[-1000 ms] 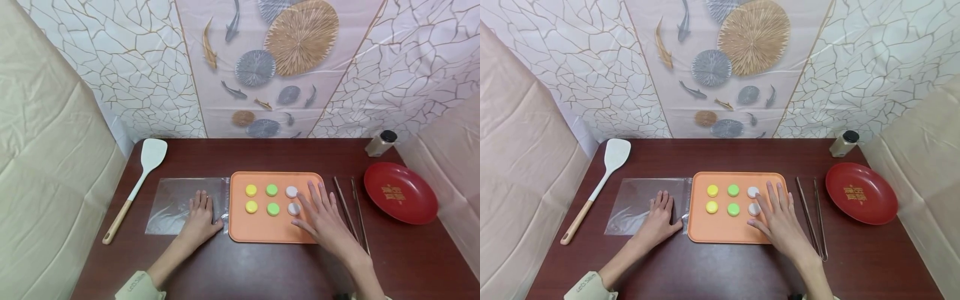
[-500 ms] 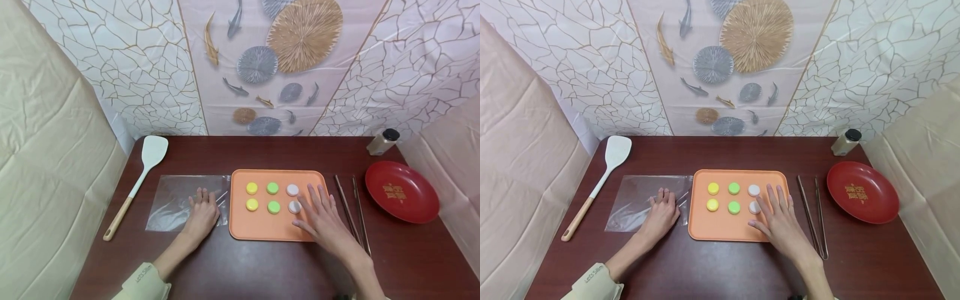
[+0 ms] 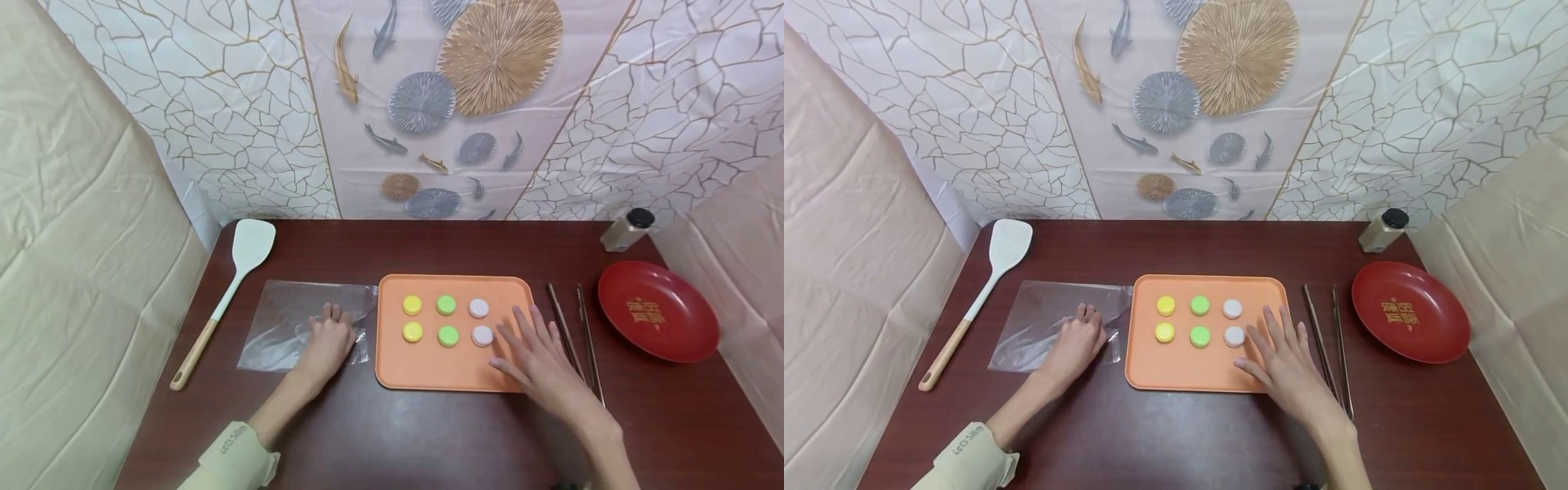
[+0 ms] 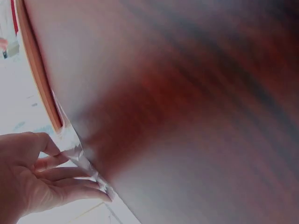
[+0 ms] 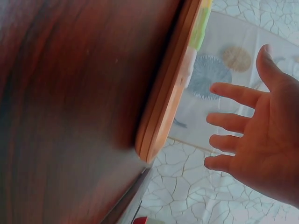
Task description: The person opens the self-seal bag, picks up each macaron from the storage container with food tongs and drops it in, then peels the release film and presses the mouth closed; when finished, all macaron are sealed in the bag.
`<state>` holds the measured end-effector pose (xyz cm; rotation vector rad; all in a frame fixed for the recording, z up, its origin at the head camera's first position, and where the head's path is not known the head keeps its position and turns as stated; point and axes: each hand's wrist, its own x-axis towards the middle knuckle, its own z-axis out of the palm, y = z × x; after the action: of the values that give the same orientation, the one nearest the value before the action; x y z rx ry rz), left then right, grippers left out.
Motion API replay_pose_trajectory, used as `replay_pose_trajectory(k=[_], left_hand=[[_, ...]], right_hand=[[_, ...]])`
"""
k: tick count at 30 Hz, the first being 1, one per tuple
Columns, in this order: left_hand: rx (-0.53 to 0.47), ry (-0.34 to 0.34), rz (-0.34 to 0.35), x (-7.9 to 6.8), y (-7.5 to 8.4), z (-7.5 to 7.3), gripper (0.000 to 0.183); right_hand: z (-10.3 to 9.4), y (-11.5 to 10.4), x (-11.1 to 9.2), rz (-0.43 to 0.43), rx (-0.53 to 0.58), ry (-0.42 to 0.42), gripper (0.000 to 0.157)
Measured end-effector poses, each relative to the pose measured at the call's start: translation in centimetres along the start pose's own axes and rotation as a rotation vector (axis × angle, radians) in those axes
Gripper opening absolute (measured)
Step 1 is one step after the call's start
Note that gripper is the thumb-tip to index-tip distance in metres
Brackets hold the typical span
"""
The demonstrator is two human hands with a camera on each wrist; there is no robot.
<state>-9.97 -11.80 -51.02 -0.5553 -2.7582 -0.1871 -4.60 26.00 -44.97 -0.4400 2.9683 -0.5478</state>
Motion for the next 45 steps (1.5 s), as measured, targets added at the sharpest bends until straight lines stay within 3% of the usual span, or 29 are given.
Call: replay_pose_trajectory(k=[5,9,17,21,25,28,30,34,40,43,45], left_hand=[[-0.112,-0.1,-0.037,0.5,-0.2,-0.9,0.014],[-0.126,-0.104,-0.039,0.6,-0.3,-0.8,0.013],[-0.114,-0.122,-0.078,-0.9,0.4,0.3,0.05],[-0.002,-0.031,-0.049,-1.3,1.2,1.1,0.048],[0.135,0.121,0.003,-1.0,1.6,2.0,0.02],[0.221,0.169,0.041,-0.6,1.5,2.2,0.006],[0.227,0.176,0.06,-0.3,1.2,2.1,0.005],[0.134,0.175,0.061,0.2,0.2,1.7,0.019],[-0.049,0.238,0.049,0.5,-1.1,1.1,0.012],[-0.105,0.227,0.036,0.3,-1.2,0.9,0.01],[-0.18,0.207,0.018,0.1,-1.5,1.7,0.01]], right_hand=[[-0.4,1.6,-0.4,0.075,0.029,-0.002,0.066],[-0.8,3.2,-1.1,0.137,0.031,-0.007,0.065],[-0.9,5.3,-2.4,0.203,0.019,-0.018,0.063],[-0.6,5.5,-2.6,0.201,0.021,-0.018,0.062],[-0.4,5.6,-2.7,0.213,0.019,-0.029,0.062],[-0.3,5.6,-2.7,0.219,0.019,-0.039,0.063],[-0.3,5.7,-2.7,0.219,0.019,-0.045,0.064],[-0.4,5.7,-2.8,0.185,0.01,0.0,0.058],[-0.8,4.9,-2.4,0.104,-0.006,0.118,0.05],[-1.1,4.1,-1.7,0.097,0.024,0.111,0.05],[-1.3,3.7,-1.4,0.094,0.033,0.105,0.048]])
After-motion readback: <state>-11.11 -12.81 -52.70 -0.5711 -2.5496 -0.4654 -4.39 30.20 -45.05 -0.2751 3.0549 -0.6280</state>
